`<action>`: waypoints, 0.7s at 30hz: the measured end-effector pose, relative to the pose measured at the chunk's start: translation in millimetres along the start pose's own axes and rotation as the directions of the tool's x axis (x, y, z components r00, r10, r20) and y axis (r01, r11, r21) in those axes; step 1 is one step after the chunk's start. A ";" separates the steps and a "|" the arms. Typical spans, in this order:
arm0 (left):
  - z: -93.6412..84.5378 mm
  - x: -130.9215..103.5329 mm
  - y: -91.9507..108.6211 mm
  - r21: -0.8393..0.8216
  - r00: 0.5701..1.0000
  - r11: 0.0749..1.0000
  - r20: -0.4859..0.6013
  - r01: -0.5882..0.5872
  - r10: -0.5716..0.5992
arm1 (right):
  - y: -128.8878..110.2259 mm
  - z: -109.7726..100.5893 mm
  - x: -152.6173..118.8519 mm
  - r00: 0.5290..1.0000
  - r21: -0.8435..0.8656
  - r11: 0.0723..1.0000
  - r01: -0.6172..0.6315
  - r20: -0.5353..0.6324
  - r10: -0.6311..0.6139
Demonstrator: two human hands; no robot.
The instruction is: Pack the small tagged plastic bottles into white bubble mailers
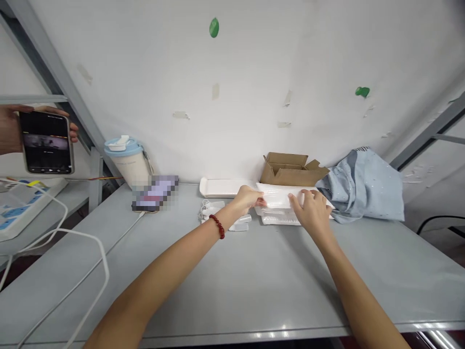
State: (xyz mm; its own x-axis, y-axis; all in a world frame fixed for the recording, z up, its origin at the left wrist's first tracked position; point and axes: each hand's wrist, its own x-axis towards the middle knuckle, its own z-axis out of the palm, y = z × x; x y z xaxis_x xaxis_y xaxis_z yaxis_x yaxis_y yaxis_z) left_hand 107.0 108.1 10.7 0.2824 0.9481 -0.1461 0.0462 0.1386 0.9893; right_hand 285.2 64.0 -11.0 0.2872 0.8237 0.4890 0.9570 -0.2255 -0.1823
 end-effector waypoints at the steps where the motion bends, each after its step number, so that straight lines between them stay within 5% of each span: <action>1: 0.3 1.0 -0.3 0.029 1.000 0.999 -0.015 -0.022 0.023 | -1.1 1.1 -0.8 1.000 0.005 1.000 0.026 0.003 -0.026; 7: -37.0 -1.0 -12.5 0.406 0.978 0.906 -0.110 -0.118 0.177 | -5.4 4.1 -3.3 0.999 0.025 0.999 0.040 0.020 -0.040; 13: -85.4 -5.4 -27.2 0.804 0.960 0.585 -0.075 -0.102 0.270 | -7.9 3.8 -3.4 0.999 0.052 0.998 0.039 -0.011 -0.038; 21: -91.3 5.7 -27.1 0.955 0.972 0.294 -0.042 -0.029 0.231 | -12.1 2.0 -7.3 0.995 0.110 0.990 0.088 -0.050 -0.082</action>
State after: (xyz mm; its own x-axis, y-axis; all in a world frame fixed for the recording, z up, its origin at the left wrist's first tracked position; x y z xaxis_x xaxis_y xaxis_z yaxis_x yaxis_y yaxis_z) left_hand 19.9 135.9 -16.5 0.2454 0.9656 0.0862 0.9209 -0.2599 0.2903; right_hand 271.4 61.7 -14.1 0.2089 0.8123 0.5445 0.9682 -0.0936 -0.2318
